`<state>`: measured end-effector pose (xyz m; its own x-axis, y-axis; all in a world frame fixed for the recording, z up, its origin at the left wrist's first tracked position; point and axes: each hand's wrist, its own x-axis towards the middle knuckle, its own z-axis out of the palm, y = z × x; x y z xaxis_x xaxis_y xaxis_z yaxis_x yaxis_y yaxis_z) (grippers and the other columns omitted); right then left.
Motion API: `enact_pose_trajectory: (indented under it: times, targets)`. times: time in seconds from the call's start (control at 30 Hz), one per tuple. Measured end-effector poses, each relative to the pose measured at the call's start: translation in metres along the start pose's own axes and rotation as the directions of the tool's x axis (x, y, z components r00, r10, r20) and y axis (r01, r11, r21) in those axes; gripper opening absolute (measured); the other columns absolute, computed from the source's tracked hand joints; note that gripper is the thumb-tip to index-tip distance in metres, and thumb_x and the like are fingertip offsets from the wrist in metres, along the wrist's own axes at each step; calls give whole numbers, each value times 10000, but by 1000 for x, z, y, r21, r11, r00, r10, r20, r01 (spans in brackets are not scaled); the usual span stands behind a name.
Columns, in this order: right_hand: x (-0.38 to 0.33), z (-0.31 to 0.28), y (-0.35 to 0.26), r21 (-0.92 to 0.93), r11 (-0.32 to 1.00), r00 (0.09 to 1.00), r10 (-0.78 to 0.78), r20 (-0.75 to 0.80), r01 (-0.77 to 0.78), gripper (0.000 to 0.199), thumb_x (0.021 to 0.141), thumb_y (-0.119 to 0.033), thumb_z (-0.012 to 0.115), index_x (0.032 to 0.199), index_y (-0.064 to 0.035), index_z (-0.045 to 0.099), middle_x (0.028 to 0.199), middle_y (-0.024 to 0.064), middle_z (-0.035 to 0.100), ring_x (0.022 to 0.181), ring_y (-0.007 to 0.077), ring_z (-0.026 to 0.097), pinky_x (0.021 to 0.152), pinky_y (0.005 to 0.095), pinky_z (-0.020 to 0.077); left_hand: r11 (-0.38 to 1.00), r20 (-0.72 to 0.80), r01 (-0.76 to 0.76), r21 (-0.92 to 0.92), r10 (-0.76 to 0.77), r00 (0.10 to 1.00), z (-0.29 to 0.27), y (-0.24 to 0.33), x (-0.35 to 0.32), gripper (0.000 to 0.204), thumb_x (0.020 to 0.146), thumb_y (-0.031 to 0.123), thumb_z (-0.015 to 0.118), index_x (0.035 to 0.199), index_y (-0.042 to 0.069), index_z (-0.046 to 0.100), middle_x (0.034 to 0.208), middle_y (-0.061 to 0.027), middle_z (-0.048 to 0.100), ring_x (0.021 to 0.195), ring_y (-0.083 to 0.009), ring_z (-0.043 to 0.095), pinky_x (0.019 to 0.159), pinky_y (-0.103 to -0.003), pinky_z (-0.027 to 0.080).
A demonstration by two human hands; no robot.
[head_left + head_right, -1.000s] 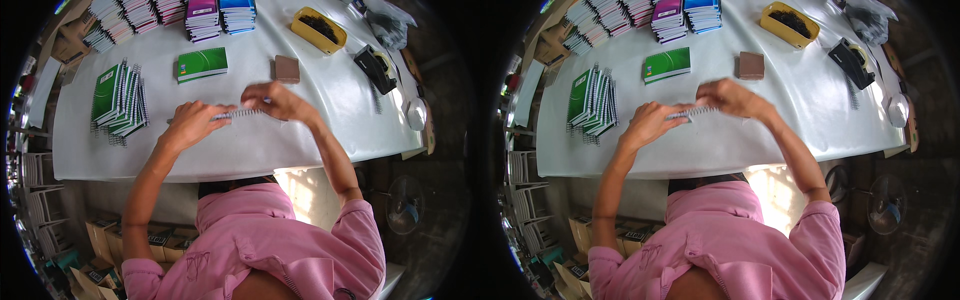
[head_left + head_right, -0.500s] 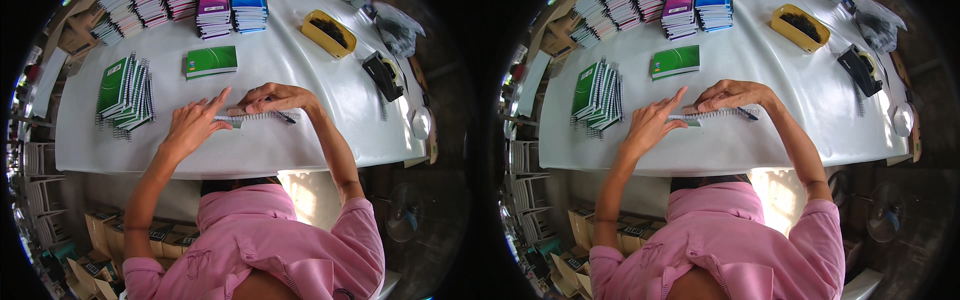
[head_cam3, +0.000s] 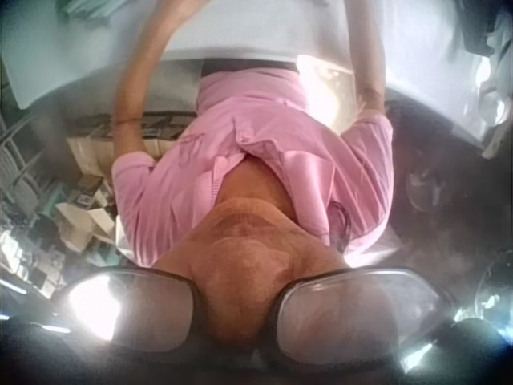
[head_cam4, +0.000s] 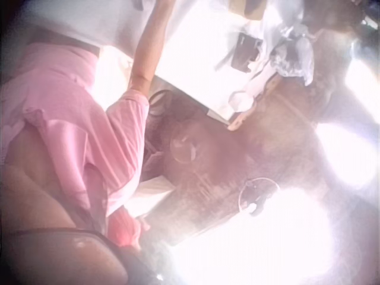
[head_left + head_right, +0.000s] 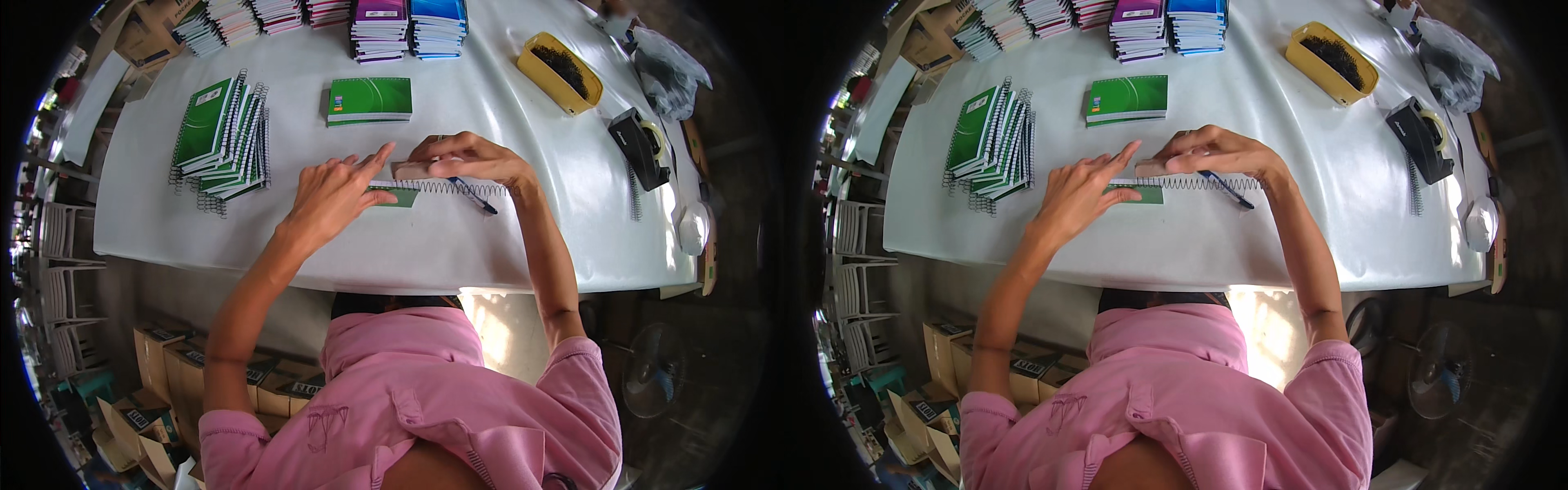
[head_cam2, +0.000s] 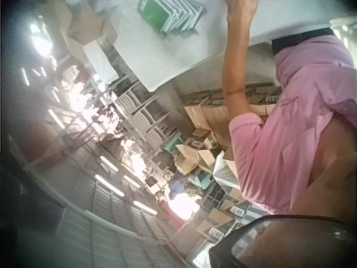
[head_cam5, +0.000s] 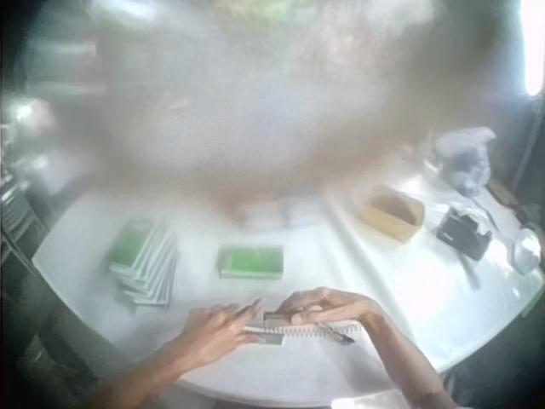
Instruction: The person trims the spiral binding of green notebooks using pliers. They pick up a notebook, use the pliers to cut the metal spiral, and place the trimmed notebook on a stack. The process is repeated for multiple notebooks on a white table.
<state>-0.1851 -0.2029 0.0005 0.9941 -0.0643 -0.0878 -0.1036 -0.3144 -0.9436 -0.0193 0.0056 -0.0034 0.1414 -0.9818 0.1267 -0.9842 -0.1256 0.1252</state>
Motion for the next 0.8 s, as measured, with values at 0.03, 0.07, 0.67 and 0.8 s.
enact_pose_trajectory:
  times: [0.03, 0.07, 0.67, 0.8]
  targets:
    - [-2, 1, 3, 165, 986, 999, 4, -38, 3, 550, 829, -449, 690, 1156, -8, 668, 1083, 155, 667, 1059, 251, 584, 957, 358, 426, 1000, -30, 0, 1, 0, 1000, -1, -3, -1, 723, 804, 540, 627, 1436, 261, 412, 1073, -167, 675, 895, -355, 671, 729, -441, 542]
    - [-8, 1, 7, 325, 946, 997, 14, -75, 11, 551, 824, -456, 693, 1150, -12, 672, 1082, 150, 668, 1058, 250, 582, 958, 358, 423, 1000, -60, 1, 2, -1, 998, -1, -6, -1, 719, 803, 547, 623, 1430, 261, 421, 1076, -180, 673, 907, -359, 670, 735, -441, 543]
    - [16, 1, -4, 25, 998, 998, 59, 36, -60, 681, 806, -555, 664, 1135, 41, 662, 1102, 175, 663, 1064, 270, 599, 959, 359, 439, 979, -12, 70, -190, -73, 997, -4, -11, -1, 771, 736, 473, 722, 1420, 258, 439, 1255, -191, 593, 1157, -353, 571, 842, -407, 532]
    - [18, -2, 0, 309, 950, 997, -58, 55, 38, 719, 807, -568, 649, 1174, 51, 636, 1117, 200, 652, 1083, 293, 601, 971, 371, 437, 885, -157, 27, -465, -112, 981, -3, -19, 0, 906, 674, 243, 825, 1459, 242, 372, 1370, -118, 527, 1265, -311, 500, 930, -369, 509]
